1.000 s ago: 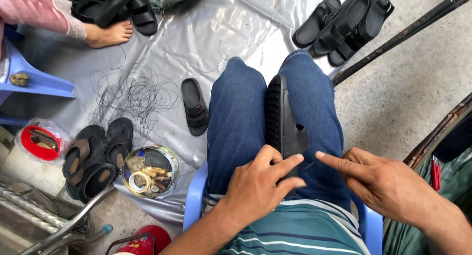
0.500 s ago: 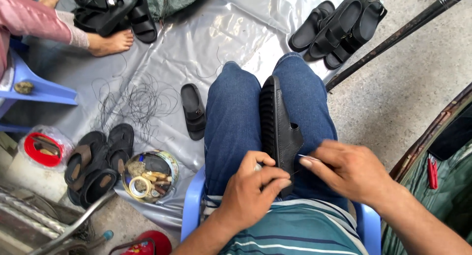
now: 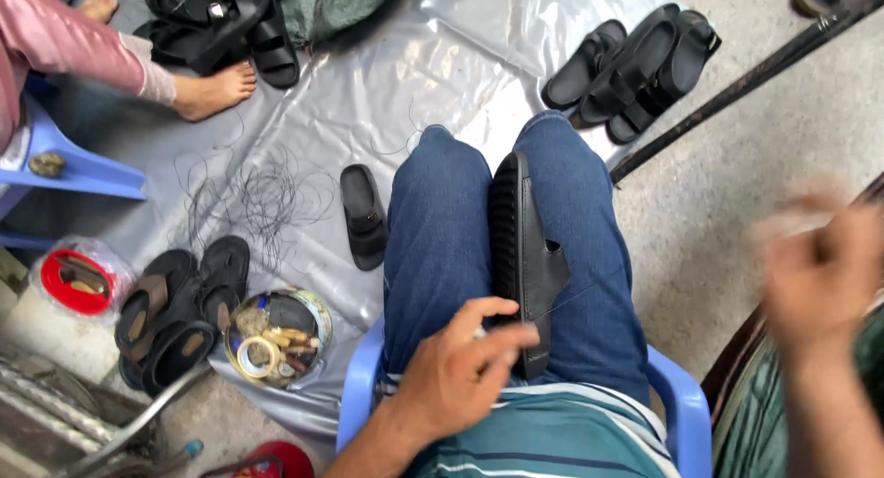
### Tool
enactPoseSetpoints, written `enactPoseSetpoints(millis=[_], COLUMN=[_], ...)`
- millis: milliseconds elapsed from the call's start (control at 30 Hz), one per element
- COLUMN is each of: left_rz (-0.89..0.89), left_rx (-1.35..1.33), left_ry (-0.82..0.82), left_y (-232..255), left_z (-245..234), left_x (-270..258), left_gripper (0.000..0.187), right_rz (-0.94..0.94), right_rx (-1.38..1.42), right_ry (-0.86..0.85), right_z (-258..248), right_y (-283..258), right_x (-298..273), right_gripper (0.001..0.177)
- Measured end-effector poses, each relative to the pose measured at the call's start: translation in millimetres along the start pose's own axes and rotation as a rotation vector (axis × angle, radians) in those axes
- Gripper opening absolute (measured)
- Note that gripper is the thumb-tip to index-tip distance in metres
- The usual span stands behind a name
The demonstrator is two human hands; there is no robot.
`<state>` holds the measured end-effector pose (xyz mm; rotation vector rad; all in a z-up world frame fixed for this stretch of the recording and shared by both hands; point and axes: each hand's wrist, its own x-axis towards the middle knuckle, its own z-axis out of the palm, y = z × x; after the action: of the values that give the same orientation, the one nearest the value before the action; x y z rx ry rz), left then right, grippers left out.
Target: Hand-sewing a sandal sole using a needle and thread to repair or assemble the footwear.
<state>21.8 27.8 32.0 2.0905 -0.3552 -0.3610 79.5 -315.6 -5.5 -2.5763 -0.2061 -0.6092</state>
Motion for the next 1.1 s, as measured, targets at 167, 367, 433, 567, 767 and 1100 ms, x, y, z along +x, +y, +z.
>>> enactPoseSetpoints(millis=[167,367,433,567,767,1100], left_rz=[-0.027,0.03,0.143,0.038,-0.133,-0.223], left_rx=[0.17,-0.298,-0.662,-0.649,0.158,-0.508], left_ry=[0.064,-0.169,-0.229,-0.019,-0.066,-0.095], left_y=[-11,13,24,19,-34,-59], left_z=[-7,-45,-58,-41,5,-37], left_x=[-1,-9,-12,-5,1,-7], left_gripper=[0.035,0.019,0.014,0.027,0.057,0.031], right_rz=[-0.175,-0.178,-0.151,-0.121,-0.156,0.118], right_rx=[0.121,0.391,0.4,0.495,0.533,0.639], right_ry=[-0.478,-0.566,-0.62,-0.629,-0.567,-0.571], right_z=[28,40,46,51,59,34], right_y=[-102,-124,-122,-121,-112,-110], right_x=[-11,10,14,18,8,19], right_gripper=[0.031,0.013,0.014,0.016,0.014,0.031])
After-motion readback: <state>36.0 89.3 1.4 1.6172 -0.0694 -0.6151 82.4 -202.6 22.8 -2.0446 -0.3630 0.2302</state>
